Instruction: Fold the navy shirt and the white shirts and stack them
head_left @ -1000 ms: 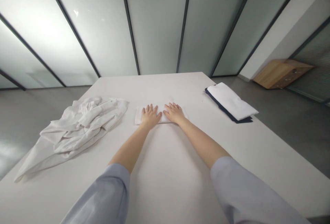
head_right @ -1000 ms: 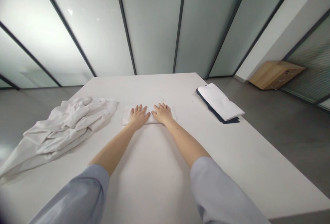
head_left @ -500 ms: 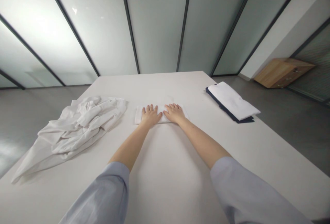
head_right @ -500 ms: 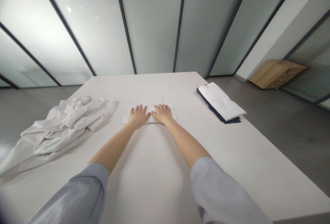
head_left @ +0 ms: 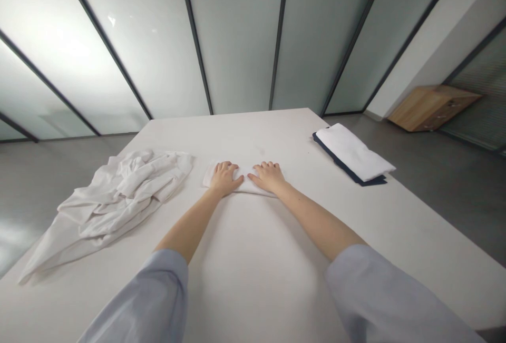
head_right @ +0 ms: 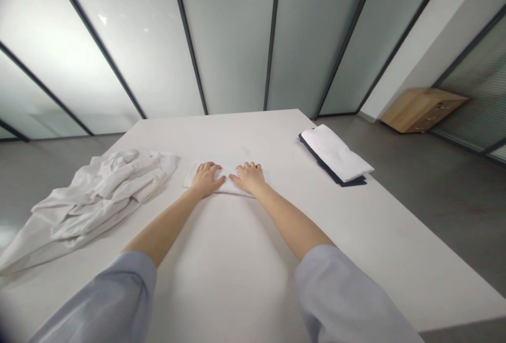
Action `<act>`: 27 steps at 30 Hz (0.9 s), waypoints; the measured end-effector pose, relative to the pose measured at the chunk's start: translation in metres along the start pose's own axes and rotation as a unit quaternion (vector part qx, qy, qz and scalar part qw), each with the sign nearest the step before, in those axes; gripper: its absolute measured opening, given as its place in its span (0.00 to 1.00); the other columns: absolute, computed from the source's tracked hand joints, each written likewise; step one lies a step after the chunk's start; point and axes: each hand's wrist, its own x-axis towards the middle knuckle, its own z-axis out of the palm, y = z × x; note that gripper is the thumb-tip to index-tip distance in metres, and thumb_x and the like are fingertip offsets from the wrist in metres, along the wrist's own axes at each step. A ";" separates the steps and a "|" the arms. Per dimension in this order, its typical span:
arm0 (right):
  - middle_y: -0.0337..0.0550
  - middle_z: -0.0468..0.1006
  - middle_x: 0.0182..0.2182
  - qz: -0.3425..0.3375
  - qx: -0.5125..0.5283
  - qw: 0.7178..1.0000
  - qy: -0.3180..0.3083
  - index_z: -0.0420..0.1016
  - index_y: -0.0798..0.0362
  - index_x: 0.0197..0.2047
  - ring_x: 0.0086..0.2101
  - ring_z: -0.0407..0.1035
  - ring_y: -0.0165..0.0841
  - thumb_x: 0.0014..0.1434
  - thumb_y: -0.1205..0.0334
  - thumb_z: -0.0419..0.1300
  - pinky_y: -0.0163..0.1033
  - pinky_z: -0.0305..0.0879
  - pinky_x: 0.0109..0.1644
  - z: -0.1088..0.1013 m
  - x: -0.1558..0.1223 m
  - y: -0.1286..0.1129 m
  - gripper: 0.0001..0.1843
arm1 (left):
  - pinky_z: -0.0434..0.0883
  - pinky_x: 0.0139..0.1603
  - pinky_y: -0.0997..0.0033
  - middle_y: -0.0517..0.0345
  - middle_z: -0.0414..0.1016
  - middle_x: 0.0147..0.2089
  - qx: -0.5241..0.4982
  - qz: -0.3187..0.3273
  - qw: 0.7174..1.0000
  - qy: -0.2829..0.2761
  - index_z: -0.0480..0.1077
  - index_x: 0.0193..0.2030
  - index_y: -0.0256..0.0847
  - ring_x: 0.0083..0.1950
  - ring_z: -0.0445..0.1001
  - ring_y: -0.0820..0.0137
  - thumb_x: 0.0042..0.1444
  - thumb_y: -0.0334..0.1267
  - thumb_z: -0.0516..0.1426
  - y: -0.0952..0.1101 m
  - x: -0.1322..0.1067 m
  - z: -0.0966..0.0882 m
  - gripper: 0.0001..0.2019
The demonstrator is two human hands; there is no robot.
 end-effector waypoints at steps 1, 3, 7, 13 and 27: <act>0.54 0.72 0.55 -0.004 0.000 1.000 -0.006 0.70 0.50 0.59 0.55 0.62 0.47 0.66 0.41 0.45 0.50 0.54 0.57 -0.001 -0.001 0.002 0.29 | 0.52 0.69 0.51 0.45 0.66 0.63 0.011 -0.007 1.000 -0.009 0.67 0.60 0.43 0.66 0.60 0.56 0.60 0.54 0.51 0.000 -0.001 -0.001 0.26; 0.54 0.71 0.57 -0.010 0.004 1.000 -0.015 0.68 0.49 0.61 0.55 0.62 0.46 0.67 0.42 0.44 0.49 0.52 0.58 -0.002 -0.004 0.005 0.29 | 0.47 0.70 0.49 0.45 0.59 0.68 0.032 -0.026 0.999 -0.036 0.63 0.65 0.44 0.71 0.53 0.55 0.62 0.56 0.48 -0.002 -0.002 -0.004 0.29; 0.53 0.70 0.58 0.001 0.026 1.000 -0.007 0.63 0.49 0.65 0.55 0.63 0.45 0.68 0.44 0.43 0.48 0.51 0.59 0.000 -0.009 0.007 0.29 | 0.46 0.70 0.48 0.47 0.46 0.74 0.041 -0.096 0.992 -0.073 0.55 0.70 0.44 0.74 0.43 0.53 0.62 0.60 0.43 -0.015 -0.001 -0.006 0.34; 0.51 0.69 0.59 0.023 0.038 0.999 -0.009 0.63 0.47 0.65 0.56 0.62 0.45 0.67 0.45 0.43 0.48 0.53 0.59 0.003 -0.013 0.004 0.28 | 0.54 0.67 0.48 0.40 0.61 0.68 -0.059 -0.202 0.977 0.009 0.60 0.66 0.39 0.69 0.57 0.51 0.62 0.55 0.46 -0.050 0.001 0.003 0.31; 0.55 0.73 0.54 0.058 0.081 0.993 -0.058 0.70 0.52 0.58 0.53 0.67 0.45 0.61 0.40 0.54 0.45 0.62 0.54 -0.005 0.003 0.022 0.30 | 0.71 0.48 0.65 0.50 0.74 0.44 -0.359 -0.308 0.836 0.278 0.68 0.42 0.42 0.49 0.73 0.63 0.61 0.46 0.45 -0.085 -0.004 0.013 0.14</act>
